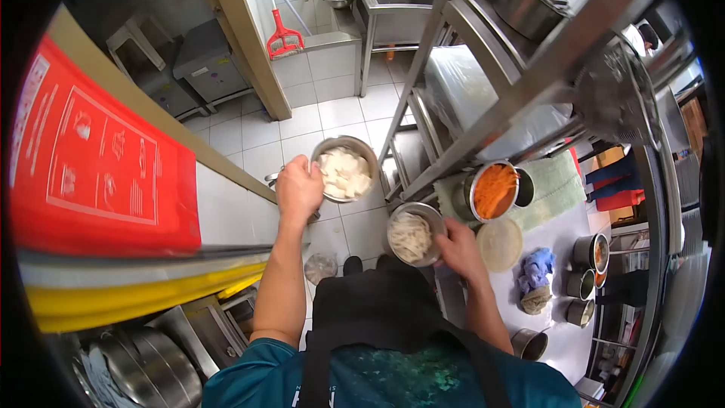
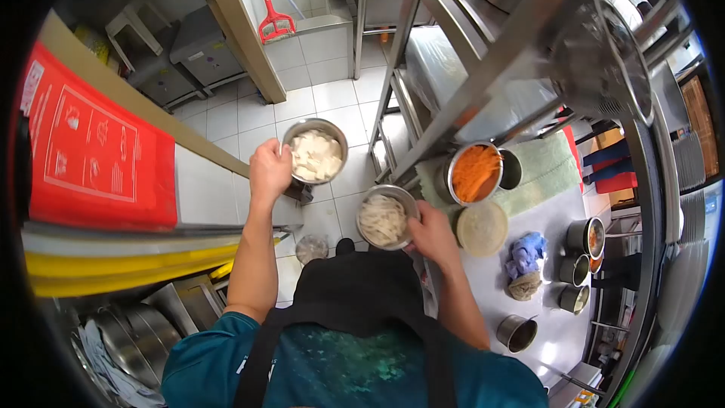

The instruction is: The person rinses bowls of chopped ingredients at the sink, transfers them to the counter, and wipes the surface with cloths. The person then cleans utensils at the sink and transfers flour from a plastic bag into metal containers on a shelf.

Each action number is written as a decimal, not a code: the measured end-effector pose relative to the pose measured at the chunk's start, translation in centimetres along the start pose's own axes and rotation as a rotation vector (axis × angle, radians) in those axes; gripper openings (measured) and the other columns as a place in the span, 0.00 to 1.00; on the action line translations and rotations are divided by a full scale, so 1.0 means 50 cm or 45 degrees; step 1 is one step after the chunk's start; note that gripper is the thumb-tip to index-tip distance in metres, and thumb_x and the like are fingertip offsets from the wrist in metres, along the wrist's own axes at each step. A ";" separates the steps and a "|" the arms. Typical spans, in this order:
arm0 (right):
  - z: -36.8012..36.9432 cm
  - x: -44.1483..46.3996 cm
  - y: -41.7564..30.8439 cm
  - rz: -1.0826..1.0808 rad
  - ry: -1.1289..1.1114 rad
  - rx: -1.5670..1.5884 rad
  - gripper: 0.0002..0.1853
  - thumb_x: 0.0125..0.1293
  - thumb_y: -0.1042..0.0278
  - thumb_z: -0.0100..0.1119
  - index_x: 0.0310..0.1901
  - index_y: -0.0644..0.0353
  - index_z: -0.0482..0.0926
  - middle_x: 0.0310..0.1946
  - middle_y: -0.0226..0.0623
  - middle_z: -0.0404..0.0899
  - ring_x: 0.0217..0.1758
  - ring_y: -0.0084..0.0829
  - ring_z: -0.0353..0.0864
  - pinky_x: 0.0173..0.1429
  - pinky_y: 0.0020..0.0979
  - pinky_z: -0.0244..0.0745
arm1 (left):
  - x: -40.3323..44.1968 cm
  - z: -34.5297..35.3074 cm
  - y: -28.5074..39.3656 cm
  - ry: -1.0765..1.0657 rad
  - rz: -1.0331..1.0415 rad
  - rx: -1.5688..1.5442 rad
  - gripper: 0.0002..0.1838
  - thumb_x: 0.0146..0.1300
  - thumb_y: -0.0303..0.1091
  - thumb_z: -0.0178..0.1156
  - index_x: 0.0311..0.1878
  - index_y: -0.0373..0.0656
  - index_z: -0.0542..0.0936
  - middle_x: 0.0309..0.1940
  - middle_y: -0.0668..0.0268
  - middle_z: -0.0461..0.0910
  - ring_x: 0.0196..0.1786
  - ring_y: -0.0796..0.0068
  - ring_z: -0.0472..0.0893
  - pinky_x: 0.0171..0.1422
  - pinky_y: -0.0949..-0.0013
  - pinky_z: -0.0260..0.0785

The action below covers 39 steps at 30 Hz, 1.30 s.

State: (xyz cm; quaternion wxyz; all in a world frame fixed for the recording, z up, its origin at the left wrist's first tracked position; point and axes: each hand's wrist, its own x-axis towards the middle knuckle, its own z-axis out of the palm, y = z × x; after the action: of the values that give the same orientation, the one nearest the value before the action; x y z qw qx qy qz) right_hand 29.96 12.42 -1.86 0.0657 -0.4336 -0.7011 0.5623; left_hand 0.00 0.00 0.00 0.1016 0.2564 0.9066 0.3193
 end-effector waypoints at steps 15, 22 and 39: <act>0.226 0.956 -0.255 0.034 0.250 0.396 0.17 0.59 0.75 0.50 0.47 0.80 0.70 0.33 0.58 0.81 0.26 0.42 0.87 0.27 0.36 0.82 | 0.587 0.009 -0.135 0.482 -0.264 -0.081 0.17 0.63 0.35 0.58 0.24 0.35 0.66 0.17 0.50 0.70 0.24 0.47 0.70 0.33 0.51 0.63; 0.155 1.354 -0.533 -0.118 0.521 0.764 0.18 0.64 0.78 0.47 0.54 0.80 0.67 0.49 0.58 0.78 0.35 0.40 0.87 0.29 0.31 0.86 | 0.720 0.003 -0.280 0.523 -0.350 -0.210 0.19 0.63 0.33 0.59 0.22 0.36 0.64 0.16 0.59 0.65 0.22 0.68 0.62 0.30 0.59 0.60; -0.257 1.960 -0.619 0.221 1.049 0.574 0.18 0.63 0.82 0.41 0.51 0.83 0.75 0.46 0.51 0.82 0.30 0.42 0.88 0.29 0.30 0.87 | 1.459 0.192 -0.109 -0.131 -0.031 -0.211 0.10 0.65 0.34 0.58 0.32 0.35 0.75 0.23 0.52 0.75 0.25 0.59 0.74 0.34 0.59 0.67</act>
State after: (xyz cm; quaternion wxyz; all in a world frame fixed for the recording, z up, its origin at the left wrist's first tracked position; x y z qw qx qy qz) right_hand -39.44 88.90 -9.83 0.3834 -0.6525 -0.4383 0.4850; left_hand -60.71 40.08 -12.37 0.1728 0.2522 0.8736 0.3786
